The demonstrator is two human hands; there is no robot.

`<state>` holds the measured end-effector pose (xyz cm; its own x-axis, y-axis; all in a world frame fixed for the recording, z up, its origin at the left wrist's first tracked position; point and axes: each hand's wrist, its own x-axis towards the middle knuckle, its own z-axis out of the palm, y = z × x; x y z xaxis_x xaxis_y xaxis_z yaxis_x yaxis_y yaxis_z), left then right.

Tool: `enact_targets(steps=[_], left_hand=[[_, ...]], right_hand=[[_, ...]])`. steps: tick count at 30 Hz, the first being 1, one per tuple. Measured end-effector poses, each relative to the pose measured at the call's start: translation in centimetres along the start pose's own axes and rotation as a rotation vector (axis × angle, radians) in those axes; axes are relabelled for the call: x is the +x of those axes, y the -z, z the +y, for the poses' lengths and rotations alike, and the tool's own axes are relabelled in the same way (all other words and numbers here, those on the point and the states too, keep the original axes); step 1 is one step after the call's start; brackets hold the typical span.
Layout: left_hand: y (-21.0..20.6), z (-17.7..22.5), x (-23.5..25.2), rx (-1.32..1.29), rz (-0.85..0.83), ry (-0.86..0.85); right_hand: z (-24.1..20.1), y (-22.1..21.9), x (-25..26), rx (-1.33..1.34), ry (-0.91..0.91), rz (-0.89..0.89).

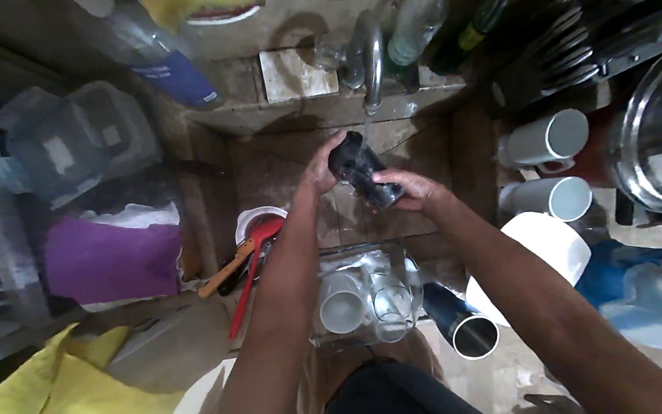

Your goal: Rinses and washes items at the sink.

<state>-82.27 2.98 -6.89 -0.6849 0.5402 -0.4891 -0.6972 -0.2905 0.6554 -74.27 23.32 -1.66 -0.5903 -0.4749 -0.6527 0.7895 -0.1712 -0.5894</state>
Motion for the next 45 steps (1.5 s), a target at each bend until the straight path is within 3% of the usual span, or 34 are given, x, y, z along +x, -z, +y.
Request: enact_targets(steps=[4, 8, 10, 12, 15, 17, 19, 22, 24, 25, 27, 30, 32, 36, 40, 45], left_hand=[[-0.4, 0.8, 0.7, 0.195, -0.120, -0.092], [-1.5, 0.8, 1.0, 0.154, -0.029, -0.185], [-1.9, 0.7, 1.4, 0.287, 0.086, -0.124], [-2.7, -0.4, 1.3, 0.382, 0.241, 0.063], [-2.9, 0.7, 1.7, 0.477, 0.228, 0.288], [-1.7, 1.9, 0.3, 0.551, 0.132, 0.360], [-0.8, 3.2, -0.6, 0.504, 0.060, 0.335], [0.3, 2.8, -1.8, 0.287, -0.098, 0.124], [0.9, 1.7, -1.5, 0.166, -0.223, -0.021], [0.9, 1.3, -1.6, 0.128, -0.244, -0.050], [0.4, 1.0, -1.6, 0.170, -0.144, 0.016], [-2.0, 0.4, -0.9, 0.393, 0.176, 0.346], [-1.6, 0.0, 0.0, 0.375, 0.218, 0.466], [0.0, -0.4, -0.9, 0.029, 0.107, 0.359], [-0.7, -1.0, -1.1, 0.001, 0.033, 0.234], [0.0, -3.1, 1.4, -0.203, 0.207, 0.153]], right_hand=[[-1.5, -0.8, -0.8, -0.111, -0.013, 0.104], [-2.1, -1.9, -0.7, -0.266, 0.061, 0.228], [-2.4, -1.3, -0.2, -0.749, 0.041, 0.386], [-1.5, -1.3, 0.2, -1.258, -0.016, 0.500], [-1.1, -2.1, 0.4, -1.651, -0.023, 0.617], [-1.1, -1.9, 0.2, -1.574, -0.021, 0.583], [-2.7, -0.7, 0.1, -1.243, 0.035, 0.440], [-3.8, -0.7, -0.3, -0.638, 0.046, 0.168], [-4.0, -1.0, -1.1, -0.431, -0.013, 0.144], [-4.2, -0.9, -1.5, -0.445, -0.041, 0.174], [-5.3, -0.4, -1.9, -0.814, -0.055, 0.278], [-5.6, -1.9, -2.3, -1.707, 0.001, 0.437], [-5.9, -2.4, -2.4, -1.918, 0.044, 0.437], [-7.0, -2.4, -3.2, -1.875, 0.025, 0.405], [-8.1, -3.0, -4.4, -1.842, -0.095, 0.391], [-13.7, -6.5, -12.0, -1.822, -0.423, 0.541]])
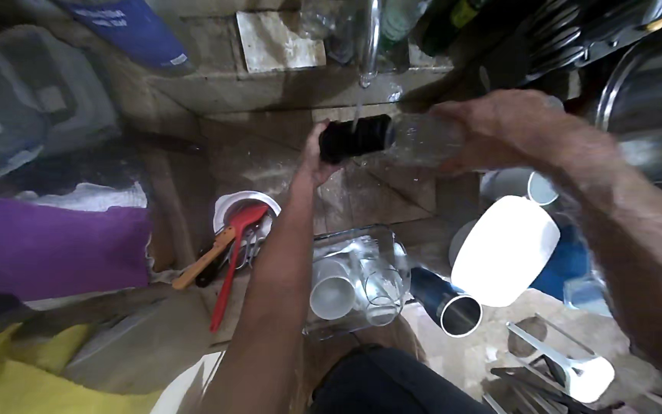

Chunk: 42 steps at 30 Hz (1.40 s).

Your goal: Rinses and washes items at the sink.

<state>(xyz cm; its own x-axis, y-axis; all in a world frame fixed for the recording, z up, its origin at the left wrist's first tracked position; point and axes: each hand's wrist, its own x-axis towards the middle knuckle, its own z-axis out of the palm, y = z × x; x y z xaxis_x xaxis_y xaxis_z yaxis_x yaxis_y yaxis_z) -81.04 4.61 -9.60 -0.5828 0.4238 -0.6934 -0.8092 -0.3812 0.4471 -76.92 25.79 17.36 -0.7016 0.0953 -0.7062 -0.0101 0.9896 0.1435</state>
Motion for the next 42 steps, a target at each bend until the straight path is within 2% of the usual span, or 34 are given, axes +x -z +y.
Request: enact_targets(steps=[4, 6, 9, 13, 14, 17, 20, 22, 24, 28, 31, 34, 36, 38, 42], left_hand=[[0.8, -0.5, 0.2, -0.122, 0.042, 0.032], [0.7, -0.9, -0.1, -0.190, 0.058, 0.058], [0.5, -1.3, -0.9, -0.192, 0.058, 0.129], [1.8, -2.0, -0.5, -0.107, -0.077, 0.267], [2.0, -1.6, -0.4, -0.082, -0.072, 0.298], [1.5, -0.3, -0.9, -0.054, 0.092, 0.334], [2.2, 1.0, -2.3, -0.081, 0.175, 0.239], [3.2, 2.3, -3.4, -0.067, 0.159, 0.168], [4.4, 3.7, -4.3, -0.068, 0.169, 0.114], [5.0, 5.9, -7.7, 0.022, 0.423, -0.064], [5.6, 6.2, -9.8, 0.212, 0.578, -0.211], [6.1, 6.2, -10.9, 0.390, 0.706, -0.244], [6.6, 5.6, -11.1, 0.537, 0.777, -0.264], [7.5, 4.8, -11.5, 0.665, 0.810, -0.299], [7.3, 3.7, -11.7, 0.884, 0.785, -0.424]], right_hand=[[4.4, -0.5, -2.7, 0.078, 0.002, 0.075], [5.3, -1.9, -2.7, 0.164, 0.003, 0.038], [4.9, -3.7, -1.8, 0.329, 0.002, -0.029], [4.1, -4.9, -0.6, 0.384, -0.001, -0.062], [3.9, -4.9, -0.1, 0.410, 0.009, -0.048], [3.0, -5.3, 1.3, 0.569, 0.055, -0.006], [1.3, -7.0, 3.1, 0.830, 0.137, 0.011], [-0.1, -9.0, 4.7, 1.069, 0.219, 0.003], [-1.3, -11.3, 6.9, 1.176, 0.303, 0.041], [-4.0, -14.1, 10.5, 1.138, 0.351, 0.085], [-5.8, -15.2, 11.9, 1.301, 0.327, 0.143], [-7.0, -16.0, 13.5, 1.206, 0.306, 0.156], [-7.6, -15.6, 13.5, 1.179, 0.301, 0.256], [-8.3, -15.4, 13.5, 1.220, 0.343, 0.356], [-7.6, -15.7, 13.4, 1.224, 0.282, 0.287]])
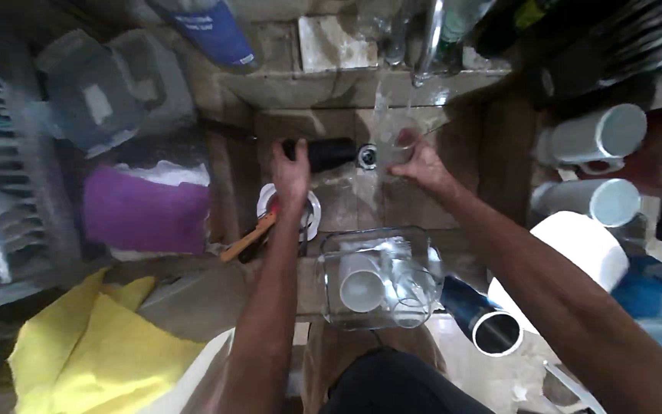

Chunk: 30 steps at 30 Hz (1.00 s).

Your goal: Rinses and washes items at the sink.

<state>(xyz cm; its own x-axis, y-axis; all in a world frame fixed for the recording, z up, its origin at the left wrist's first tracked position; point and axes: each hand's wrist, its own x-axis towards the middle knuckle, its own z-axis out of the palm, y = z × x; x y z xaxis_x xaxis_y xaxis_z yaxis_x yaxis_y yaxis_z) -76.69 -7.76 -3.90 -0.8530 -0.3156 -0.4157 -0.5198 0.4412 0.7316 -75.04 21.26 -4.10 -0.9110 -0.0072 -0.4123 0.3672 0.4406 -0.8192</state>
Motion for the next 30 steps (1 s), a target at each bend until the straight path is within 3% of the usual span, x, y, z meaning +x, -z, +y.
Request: enact_targets(steps=[2, 11, 15, 18, 20, 23, 26, 28, 30], left_hand=[[0.7, 0.1, -0.8, 0.084, 0.021, -0.065], [3.1, 4.8, -2.8, 0.580, 0.111, -0.608], [5.9, 7.1, -4.1, 0.606, 0.179, -0.742], [7.8, 8.3, -4.9, 0.518, 0.180, -0.782], [8.4, 8.8, -5.5, 0.375, 0.176, -0.742], [9.3, 9.0, -8.0, 0.042, 0.164, -0.519], [11.0, 7.7, -10.1, -0.234, 0.136, -0.323], [11.4, 6.2, -10.6, -0.457, 0.008, -0.105], [11.7, 6.2, -10.3, -0.887, -0.156, 0.093]], right_hand=[[-0.5, -0.4, 0.0, -0.027, 0.019, -0.012], [-3.9, 0.9, -2.0, -0.336, -0.504, -0.383], [-3.8, 0.4, -1.8, -0.808, -0.386, -0.491], [-7.6, 0.1, -2.9, -0.883, -0.311, -0.436], [-8.8, 0.5, -3.5, -0.851, -0.253, -0.398], [-5.5, 1.8, -4.2, -0.768, -0.148, -0.327], [-9.1, 2.3, -4.0, -0.569, -0.167, -0.370], [-9.6, 2.2, -4.3, -0.367, -0.140, -0.381], [-10.0, 1.8, -4.4, -0.229, -0.150, -0.354]])
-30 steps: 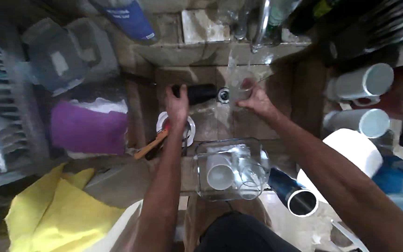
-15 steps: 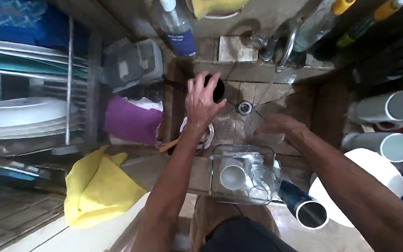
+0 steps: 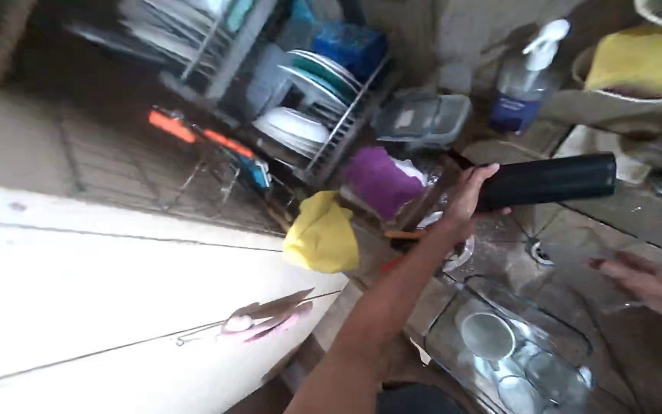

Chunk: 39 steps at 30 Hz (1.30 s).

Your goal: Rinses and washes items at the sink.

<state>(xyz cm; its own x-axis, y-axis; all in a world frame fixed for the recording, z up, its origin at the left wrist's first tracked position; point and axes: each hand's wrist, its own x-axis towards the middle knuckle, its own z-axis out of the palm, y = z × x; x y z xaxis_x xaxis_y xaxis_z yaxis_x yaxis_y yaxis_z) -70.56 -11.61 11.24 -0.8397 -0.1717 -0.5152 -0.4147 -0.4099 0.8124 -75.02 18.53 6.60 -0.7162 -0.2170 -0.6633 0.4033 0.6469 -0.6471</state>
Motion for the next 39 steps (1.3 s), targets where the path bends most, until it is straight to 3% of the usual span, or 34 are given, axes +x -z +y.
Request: enact_targets(steps=[2, 4, 6, 10, 15, 17, 19, 21, 22, 26, 29, 34, 39], left_hand=[[-0.1, 0.4, 0.4, -0.272, -0.028, 0.107], [0.2, -0.2, 0.4, -0.299, -0.108, 0.118], [0.1, -1.2, 0.3, -0.236, -0.127, 0.113], [-0.7, -0.4, -1.3, 0.203, -0.179, -0.012], [-0.4, 2.0, -1.8, 0.848, -0.482, -0.279], [-0.2, 3.6, -3.0, 0.946, -0.525, -0.326], [1.1, 6.1, -5.5, 0.855, -0.489, -0.380], [3.8, 10.2, -9.3, 0.731, -0.305, -0.526], [5.8, 12.4, -11.6, 0.717, -0.125, -0.625], [15.9, 21.7, -20.6, 0.743, 0.849, -1.040], [22.8, 26.6, -24.2, 0.655, 1.265, -1.136], [27.3, 26.8, -23.1, 0.638, 1.439, -0.943], [29.2, 25.4, -21.5, 0.725, 1.471, -0.883]], right_hand=[[-0.7, -0.9, -0.4, 0.215, 0.085, 0.010], [-1.8, -1.6, -0.9, 0.416, 0.145, -0.017], [-3.3, -2.3, -1.0, 0.314, 0.207, 0.071], [-5.6, -2.9, -2.1, -0.001, 0.327, 0.183], [-6.1, -3.2, -3.0, -0.109, 0.410, 0.192], [-7.9, -3.7, -3.9, -0.140, 0.445, 0.186], [-10.2, -4.1, -4.9, -0.138, 0.468, 0.189], [-11.6, -3.8, -5.7, -0.124, 0.473, 0.178], [-11.7, -3.3, -5.8, -0.115, 0.482, 0.173], [-9.4, -1.9, -5.1, -0.019, 0.432, 0.151], [-8.8, -2.4, -5.3, 0.055, 0.383, 0.130], [-9.8, -3.7, -5.3, 0.069, 0.379, 0.082], [-10.9, -4.0, -5.1, 0.082, 0.377, 0.053]])
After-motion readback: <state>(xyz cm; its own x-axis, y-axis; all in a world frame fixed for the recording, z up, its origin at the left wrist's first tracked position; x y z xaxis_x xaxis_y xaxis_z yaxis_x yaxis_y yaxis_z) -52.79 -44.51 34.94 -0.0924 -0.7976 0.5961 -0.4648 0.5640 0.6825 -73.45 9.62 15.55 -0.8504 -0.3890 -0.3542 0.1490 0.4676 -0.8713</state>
